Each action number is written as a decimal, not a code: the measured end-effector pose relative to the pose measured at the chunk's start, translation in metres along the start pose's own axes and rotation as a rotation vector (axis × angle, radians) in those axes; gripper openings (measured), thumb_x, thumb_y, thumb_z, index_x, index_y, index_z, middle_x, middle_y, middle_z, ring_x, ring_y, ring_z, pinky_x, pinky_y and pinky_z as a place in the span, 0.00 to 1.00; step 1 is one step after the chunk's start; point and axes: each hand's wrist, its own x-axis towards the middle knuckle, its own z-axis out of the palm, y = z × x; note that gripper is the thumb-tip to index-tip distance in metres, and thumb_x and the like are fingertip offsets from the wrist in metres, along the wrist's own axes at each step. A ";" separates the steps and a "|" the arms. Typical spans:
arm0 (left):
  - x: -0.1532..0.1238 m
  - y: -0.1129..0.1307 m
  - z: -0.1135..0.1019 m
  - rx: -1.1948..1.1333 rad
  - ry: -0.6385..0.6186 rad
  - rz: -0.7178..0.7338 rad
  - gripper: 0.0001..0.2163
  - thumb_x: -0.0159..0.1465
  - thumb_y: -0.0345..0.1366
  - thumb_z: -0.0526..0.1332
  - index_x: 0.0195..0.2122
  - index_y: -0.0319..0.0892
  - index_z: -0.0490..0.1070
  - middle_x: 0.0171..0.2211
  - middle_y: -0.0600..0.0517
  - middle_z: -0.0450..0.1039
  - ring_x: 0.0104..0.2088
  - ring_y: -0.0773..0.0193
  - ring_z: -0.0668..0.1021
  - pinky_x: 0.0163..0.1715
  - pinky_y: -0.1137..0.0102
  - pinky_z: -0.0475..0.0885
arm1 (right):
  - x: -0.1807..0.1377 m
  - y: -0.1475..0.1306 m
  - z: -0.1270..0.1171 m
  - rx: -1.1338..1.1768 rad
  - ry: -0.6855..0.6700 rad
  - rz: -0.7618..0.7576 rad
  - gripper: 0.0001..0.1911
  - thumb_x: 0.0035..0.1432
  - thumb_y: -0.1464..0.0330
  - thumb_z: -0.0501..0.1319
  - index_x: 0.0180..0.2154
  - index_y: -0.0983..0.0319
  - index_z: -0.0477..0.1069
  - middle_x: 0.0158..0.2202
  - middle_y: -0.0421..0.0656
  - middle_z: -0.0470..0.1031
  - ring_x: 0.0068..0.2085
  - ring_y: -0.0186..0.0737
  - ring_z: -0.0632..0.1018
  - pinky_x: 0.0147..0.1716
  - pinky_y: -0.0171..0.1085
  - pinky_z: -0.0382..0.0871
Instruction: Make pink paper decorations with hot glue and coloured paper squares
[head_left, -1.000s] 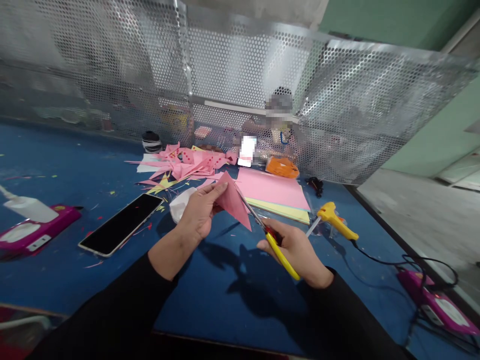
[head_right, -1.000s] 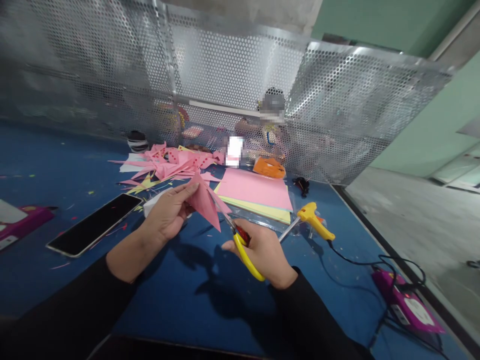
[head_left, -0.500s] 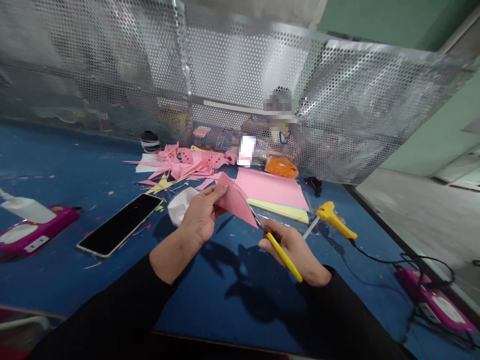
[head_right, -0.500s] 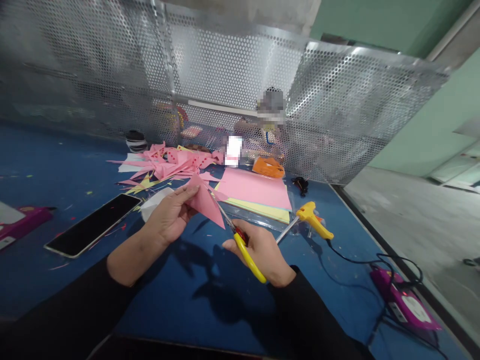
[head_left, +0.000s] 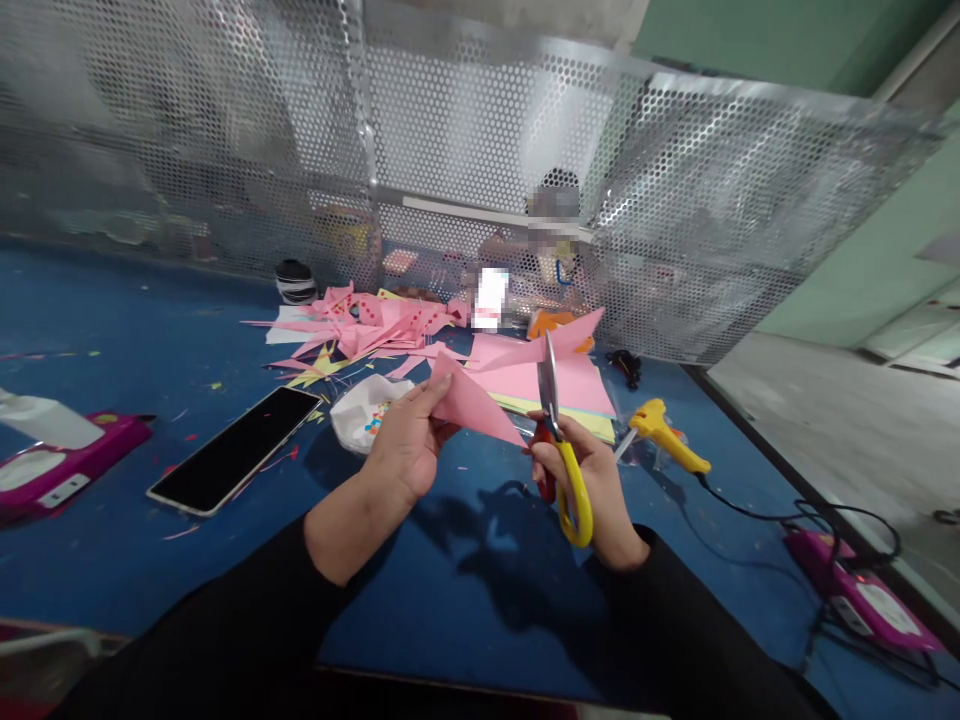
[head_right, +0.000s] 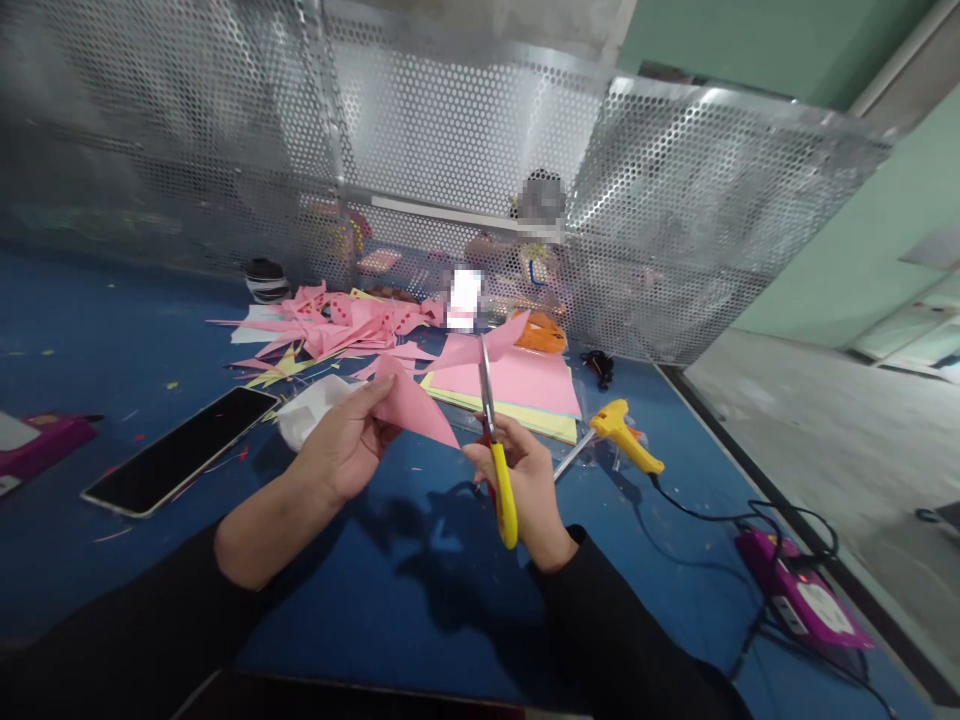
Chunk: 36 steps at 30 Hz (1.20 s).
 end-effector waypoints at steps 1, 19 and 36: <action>0.000 0.000 0.000 0.002 0.017 0.005 0.04 0.63 0.28 0.65 0.30 0.38 0.75 0.24 0.53 0.77 0.22 0.68 0.77 0.24 0.73 0.74 | -0.001 0.000 0.001 0.032 0.003 0.024 0.29 0.50 0.52 0.71 0.48 0.61 0.72 0.23 0.35 0.71 0.18 0.30 0.67 0.16 0.33 0.62; -0.006 -0.023 -0.004 0.101 -0.129 0.075 0.13 0.50 0.36 0.75 0.34 0.40 0.75 0.27 0.53 0.78 0.29 0.63 0.79 0.29 0.71 0.75 | -0.001 -0.004 0.001 0.062 0.059 0.000 0.26 0.47 0.58 0.74 0.45 0.60 0.71 0.28 0.35 0.74 0.29 0.34 0.76 0.29 0.33 0.71; 0.000 0.002 -0.004 0.459 -0.210 0.151 0.07 0.48 0.31 0.75 0.27 0.40 0.81 0.23 0.54 0.77 0.23 0.69 0.73 0.24 0.75 0.67 | 0.004 -0.007 -0.012 -0.181 0.018 -0.118 0.19 0.49 0.63 0.68 0.44 0.57 0.69 0.28 0.35 0.71 0.27 0.34 0.72 0.26 0.35 0.68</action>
